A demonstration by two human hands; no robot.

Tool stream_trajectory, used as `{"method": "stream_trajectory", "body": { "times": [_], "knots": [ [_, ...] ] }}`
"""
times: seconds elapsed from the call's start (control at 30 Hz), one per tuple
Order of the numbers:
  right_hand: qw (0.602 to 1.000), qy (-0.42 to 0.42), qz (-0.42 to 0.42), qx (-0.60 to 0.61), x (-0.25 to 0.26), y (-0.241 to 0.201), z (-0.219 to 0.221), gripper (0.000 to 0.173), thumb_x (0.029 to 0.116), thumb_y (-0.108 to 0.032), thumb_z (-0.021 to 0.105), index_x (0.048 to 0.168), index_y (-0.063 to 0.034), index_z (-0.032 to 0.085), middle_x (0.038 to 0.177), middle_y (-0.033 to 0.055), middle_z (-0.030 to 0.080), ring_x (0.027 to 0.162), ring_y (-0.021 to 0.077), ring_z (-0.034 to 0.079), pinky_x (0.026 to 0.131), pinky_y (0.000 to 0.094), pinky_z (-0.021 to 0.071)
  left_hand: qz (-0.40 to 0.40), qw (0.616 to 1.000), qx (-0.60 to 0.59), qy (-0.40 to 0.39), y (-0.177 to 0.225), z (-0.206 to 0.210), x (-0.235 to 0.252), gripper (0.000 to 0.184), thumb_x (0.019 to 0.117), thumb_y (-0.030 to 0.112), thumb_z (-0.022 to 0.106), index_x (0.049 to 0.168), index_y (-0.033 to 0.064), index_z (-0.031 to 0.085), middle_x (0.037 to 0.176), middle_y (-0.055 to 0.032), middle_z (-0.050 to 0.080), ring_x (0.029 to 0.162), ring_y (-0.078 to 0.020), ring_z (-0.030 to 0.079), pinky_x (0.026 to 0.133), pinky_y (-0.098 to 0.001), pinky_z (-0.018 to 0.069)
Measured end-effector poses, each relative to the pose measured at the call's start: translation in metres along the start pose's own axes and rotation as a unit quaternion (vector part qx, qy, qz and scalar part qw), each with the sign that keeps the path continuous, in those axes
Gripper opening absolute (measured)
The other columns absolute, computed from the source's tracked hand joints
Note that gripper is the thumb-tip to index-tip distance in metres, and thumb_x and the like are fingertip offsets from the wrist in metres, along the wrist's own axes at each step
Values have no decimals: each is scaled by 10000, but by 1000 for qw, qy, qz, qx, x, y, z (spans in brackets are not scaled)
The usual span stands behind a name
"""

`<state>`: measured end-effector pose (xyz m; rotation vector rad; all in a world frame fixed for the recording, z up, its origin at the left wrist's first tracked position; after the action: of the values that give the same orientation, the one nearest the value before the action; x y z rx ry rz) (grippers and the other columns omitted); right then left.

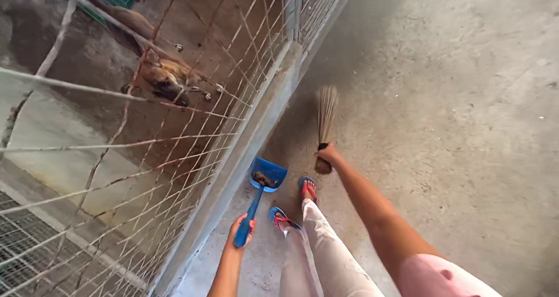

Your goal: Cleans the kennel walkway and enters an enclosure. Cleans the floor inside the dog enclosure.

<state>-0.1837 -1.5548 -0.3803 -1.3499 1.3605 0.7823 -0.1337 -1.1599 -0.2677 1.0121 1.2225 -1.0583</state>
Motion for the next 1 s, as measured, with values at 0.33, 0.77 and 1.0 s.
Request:
{"method": "stream_trajectory", "body": {
  "times": [0.33, 0.77, 1.0],
  "knots": [
    [900, -256, -21, -352, -98, 91, 162, 1007, 821, -285, 814, 1581, 20, 228, 1389, 307, 558, 1282, 450, 572, 1049, 617, 463, -7, 999, 1, 36, 10, 45, 12, 268, 1078, 199, 315, 969, 47, 507, 619, -51, 573, 476, -88, 596, 435, -171, 498],
    [973, -163, 23, -164, -106, 84, 193, 901, 906, -273, 746, 1571, 49, 228, 1451, 302, 509, 1348, 412, 523, 1112, 571, 418, -30, 995, 97, 0, -2, -41, -6, 316, 1097, 244, 293, 999, 44, 517, 630, -47, 587, 470, -84, 593, 417, -178, 487],
    [976, -166, 65, 128, -188, 202, 172, 862, 803, 7, 732, 1557, -83, 323, 1207, 260, 624, 966, 351, 661, 836, 523, 553, -24, 970, 238, 31, 11, -60, -22, 237, 1091, 174, 344, 1042, 9, 506, 673, -72, 575, 478, -97, 565, 431, -193, 480]
  ]
}}
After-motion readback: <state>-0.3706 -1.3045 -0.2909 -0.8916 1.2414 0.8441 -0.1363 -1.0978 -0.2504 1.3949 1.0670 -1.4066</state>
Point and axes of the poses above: each hand's wrist, its own x-axis towards the middle knuckle, its own z-axis out of the palm, y = z × x, the point moved 2 cm from there along x, towards the middle knuckle
